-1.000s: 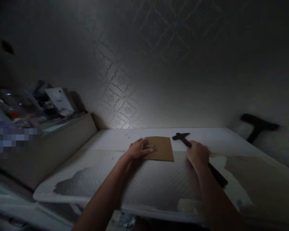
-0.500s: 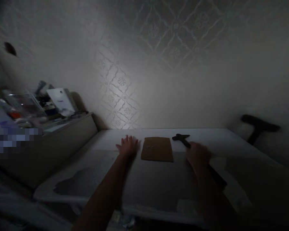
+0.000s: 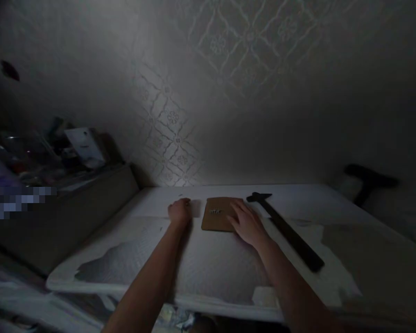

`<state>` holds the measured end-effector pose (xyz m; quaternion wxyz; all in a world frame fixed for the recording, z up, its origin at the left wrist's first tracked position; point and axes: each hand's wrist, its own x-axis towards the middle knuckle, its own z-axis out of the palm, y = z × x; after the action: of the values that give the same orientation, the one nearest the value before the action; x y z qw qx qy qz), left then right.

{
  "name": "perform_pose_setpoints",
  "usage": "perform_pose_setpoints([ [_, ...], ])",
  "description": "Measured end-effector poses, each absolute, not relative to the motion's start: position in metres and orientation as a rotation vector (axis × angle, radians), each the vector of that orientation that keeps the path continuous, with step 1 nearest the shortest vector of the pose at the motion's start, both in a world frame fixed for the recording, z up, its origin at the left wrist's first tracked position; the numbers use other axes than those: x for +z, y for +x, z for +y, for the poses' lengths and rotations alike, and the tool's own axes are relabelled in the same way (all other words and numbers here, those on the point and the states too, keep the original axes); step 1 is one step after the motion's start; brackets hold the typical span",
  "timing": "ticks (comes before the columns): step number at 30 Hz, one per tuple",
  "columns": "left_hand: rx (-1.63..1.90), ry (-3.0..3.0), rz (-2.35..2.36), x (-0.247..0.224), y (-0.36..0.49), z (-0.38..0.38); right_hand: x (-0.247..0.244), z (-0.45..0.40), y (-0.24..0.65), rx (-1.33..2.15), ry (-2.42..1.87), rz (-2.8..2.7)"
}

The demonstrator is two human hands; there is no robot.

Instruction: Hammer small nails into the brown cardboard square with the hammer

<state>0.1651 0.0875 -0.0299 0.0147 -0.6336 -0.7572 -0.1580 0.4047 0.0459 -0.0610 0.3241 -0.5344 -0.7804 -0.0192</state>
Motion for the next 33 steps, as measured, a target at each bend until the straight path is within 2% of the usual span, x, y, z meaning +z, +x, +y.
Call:
perform_pose_setpoints([
  [13, -0.696, -1.914, -2.437, -0.03, 0.163, 0.091, -0.067, 0.041, 0.4, 0.105, -1.46, -2.175],
  [15, -0.843, -1.947, -2.446, -0.027, 0.165, 0.09, -0.065, 0.039, 0.399, 0.121, -1.462, -2.183],
  [20, -1.496, -2.287, -2.201, -0.017, 0.184, 0.086, -0.06, 0.036, 0.396, 0.145, -1.438, -2.198],
  [23, -1.683, -2.512, -2.099, -0.022, 0.2, 0.085, -0.059, 0.036, 0.395, 0.167, -1.434, -2.214],
  [33, -1.511, -2.896, -2.033, -0.041, 0.214, 0.084, -0.058, 0.036, 0.395, 0.159, -1.403, -2.218],
])
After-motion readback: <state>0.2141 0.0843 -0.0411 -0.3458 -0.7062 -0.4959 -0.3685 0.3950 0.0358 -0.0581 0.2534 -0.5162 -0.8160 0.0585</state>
